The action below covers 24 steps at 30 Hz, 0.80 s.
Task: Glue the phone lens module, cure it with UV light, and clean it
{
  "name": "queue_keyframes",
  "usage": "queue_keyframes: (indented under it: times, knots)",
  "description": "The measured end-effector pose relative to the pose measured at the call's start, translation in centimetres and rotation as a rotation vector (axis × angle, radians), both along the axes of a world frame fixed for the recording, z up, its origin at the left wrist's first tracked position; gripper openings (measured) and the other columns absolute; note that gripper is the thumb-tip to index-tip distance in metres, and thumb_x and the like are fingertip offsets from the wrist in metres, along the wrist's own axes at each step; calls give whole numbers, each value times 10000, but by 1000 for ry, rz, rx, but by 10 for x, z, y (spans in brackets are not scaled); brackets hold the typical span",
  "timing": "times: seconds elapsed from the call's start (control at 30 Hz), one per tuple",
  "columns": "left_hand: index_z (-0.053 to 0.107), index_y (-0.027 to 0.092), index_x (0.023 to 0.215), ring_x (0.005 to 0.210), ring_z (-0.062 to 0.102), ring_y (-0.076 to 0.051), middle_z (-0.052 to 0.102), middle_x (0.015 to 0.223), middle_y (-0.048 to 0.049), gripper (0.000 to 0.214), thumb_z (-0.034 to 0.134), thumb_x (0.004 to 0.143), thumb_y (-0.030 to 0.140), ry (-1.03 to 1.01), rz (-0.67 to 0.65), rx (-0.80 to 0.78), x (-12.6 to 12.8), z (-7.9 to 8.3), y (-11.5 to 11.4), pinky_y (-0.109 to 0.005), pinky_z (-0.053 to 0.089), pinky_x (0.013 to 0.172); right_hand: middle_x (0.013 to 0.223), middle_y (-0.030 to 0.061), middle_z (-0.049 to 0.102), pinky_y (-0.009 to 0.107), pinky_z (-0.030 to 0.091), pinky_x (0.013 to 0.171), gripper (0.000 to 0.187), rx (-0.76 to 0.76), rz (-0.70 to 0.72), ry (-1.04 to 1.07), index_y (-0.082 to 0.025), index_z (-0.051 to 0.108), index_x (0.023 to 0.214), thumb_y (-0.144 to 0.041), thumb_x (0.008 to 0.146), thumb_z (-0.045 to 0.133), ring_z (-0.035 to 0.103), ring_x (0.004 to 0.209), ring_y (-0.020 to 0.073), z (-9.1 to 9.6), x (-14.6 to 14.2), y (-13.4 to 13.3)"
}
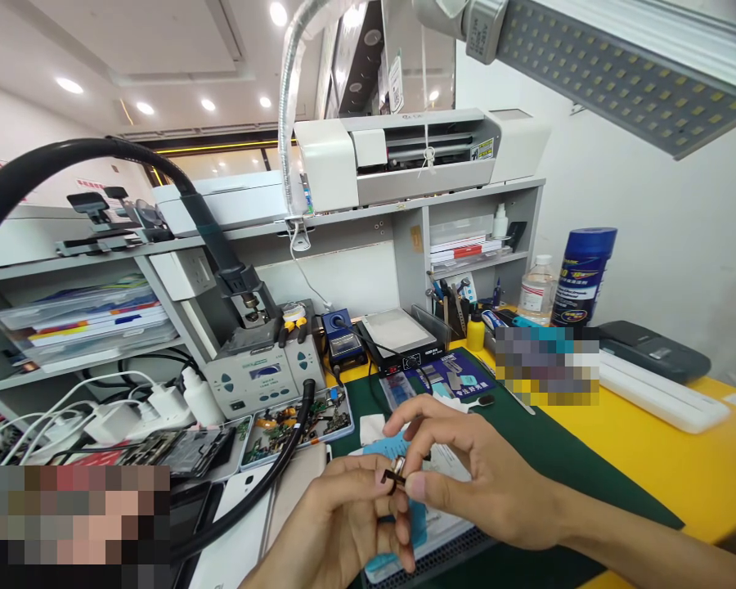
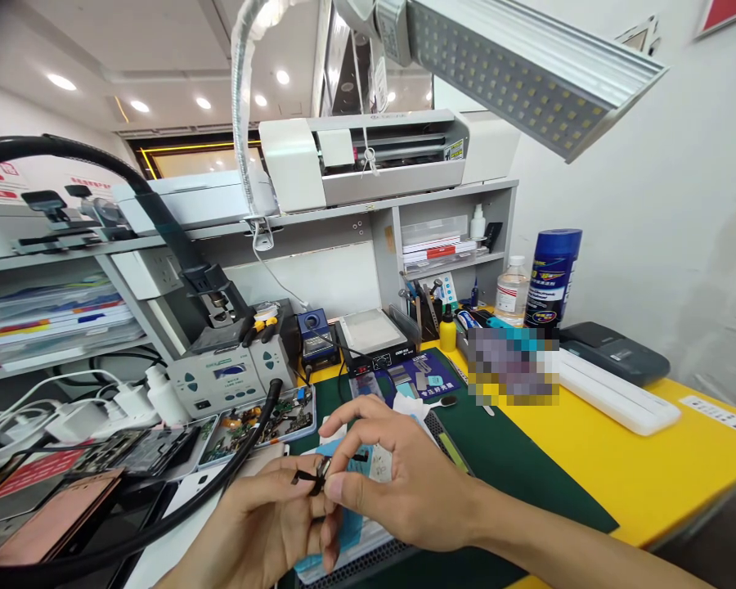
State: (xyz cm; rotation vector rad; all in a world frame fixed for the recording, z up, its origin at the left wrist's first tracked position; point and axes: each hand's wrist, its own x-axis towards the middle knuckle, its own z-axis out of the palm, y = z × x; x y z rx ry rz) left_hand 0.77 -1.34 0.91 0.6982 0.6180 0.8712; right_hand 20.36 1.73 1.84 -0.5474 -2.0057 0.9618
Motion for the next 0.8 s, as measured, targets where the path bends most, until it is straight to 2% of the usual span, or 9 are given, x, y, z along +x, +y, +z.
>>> queue_keyframes:
  times: [0.33, 0.6, 0.8]
  knots:
    - [670, 107, 726, 577, 608, -184, 620, 657, -62, 128, 709, 664, 211, 9, 19, -51, 0, 1, 3, -337, 518, 564, 1125, 69, 609, 400, 457, 978, 72, -26, 1, 1, -207, 689, 863, -257, 904, 658, 606, 1111, 219, 3, 0, -3]
    - [644, 141, 701, 583, 622, -195, 619, 628, -51, 71, 671, 741, 193, 19, 75, -65, 2, -2, 2, -350, 522, 579, 1119, 68, 604, 375, 450, 969, 52, 47, -13, -27, -199, 710, 864, -205, 894, 667, 606, 1082, 198, 2, -3, -4]
    - [653, 129, 730, 583, 624, -197, 611, 624, -51, 92, 706, 738, 204, 27, 82, -61, 0, -2, 4, -353, 529, 593, 1144, 61, 589, 364, 416, 1010, 62, 30, -1, -53, -199, 713, 864, -230, 903, 677, 571, 1132, 198, 3, -2, -3]
